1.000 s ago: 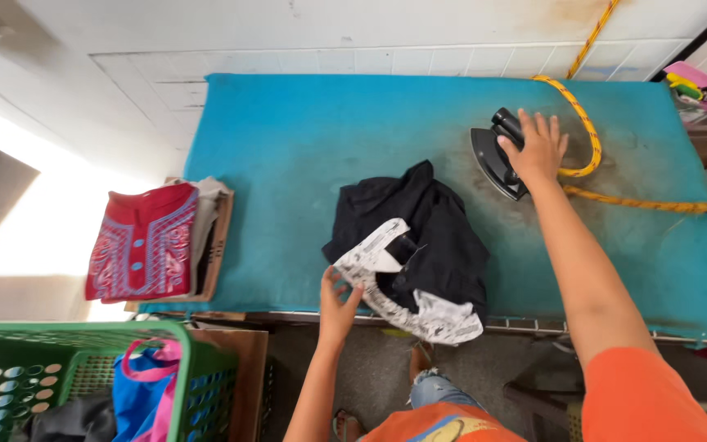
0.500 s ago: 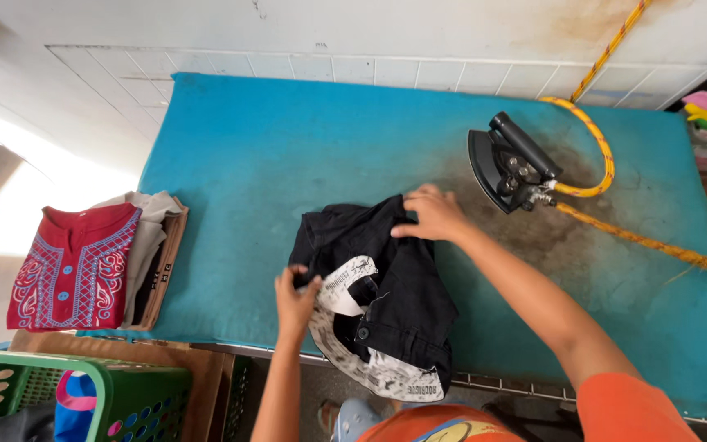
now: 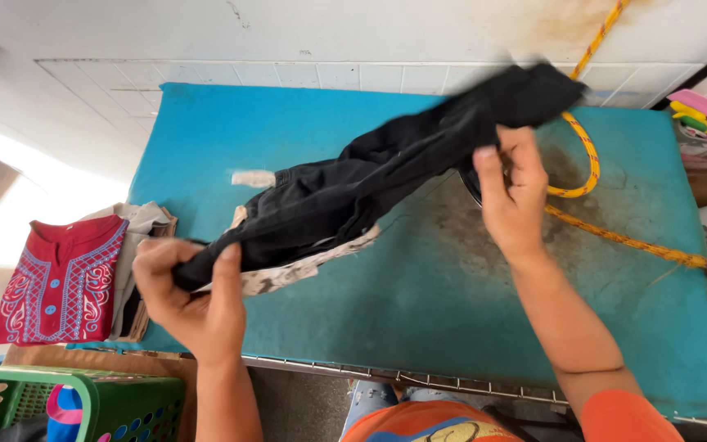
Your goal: The person irons a pair of purple pants and a pair of black shorts using a steam iron on a padded table, then places them into a laundry basket.
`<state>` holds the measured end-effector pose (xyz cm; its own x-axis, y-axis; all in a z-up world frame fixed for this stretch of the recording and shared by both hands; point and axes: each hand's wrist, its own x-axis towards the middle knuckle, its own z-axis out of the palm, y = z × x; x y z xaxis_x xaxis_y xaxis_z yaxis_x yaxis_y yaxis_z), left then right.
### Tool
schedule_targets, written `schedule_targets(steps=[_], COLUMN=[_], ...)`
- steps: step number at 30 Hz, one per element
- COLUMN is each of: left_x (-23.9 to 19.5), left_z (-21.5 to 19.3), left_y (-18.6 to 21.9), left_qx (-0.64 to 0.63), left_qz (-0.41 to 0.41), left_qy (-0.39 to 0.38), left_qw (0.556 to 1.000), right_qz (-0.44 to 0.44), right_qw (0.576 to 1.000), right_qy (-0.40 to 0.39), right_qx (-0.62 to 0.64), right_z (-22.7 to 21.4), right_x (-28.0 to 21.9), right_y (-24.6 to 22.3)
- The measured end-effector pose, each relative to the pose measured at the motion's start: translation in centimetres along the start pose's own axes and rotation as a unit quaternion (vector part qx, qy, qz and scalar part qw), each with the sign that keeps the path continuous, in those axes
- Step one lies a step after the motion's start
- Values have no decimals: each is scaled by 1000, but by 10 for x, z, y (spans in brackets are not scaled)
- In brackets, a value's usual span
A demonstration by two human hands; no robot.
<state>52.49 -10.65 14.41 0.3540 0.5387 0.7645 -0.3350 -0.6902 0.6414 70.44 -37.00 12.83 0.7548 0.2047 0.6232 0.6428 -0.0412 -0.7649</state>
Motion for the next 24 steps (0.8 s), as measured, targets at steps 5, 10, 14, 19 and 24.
schedule_targets(steps=[5,10,14,19,24], left_x=[2,-5,-37,-125,-111], left_z=[46,55,53,41,27], left_y=[55,59,59,-4,-35], left_qx=[-289,-220,-126,41,140], left_qz=[-298,-127,-81,-134,-345], left_qy=[-142,-308,-376,-425,-343], left_qw=[899,917,914,894,862], right_qz=[-145,132,218,58,-169], right_qw=[985,980,965,969,849], right_qy=[-40,-68,145,151,248], right_qx=[-89,-130,12,-186,-435], right_z=[40,36,18,-49,-55], right_x=[-54,-75,-79,-108,-164], right_y=[-69,-41,-60,-87,-91])
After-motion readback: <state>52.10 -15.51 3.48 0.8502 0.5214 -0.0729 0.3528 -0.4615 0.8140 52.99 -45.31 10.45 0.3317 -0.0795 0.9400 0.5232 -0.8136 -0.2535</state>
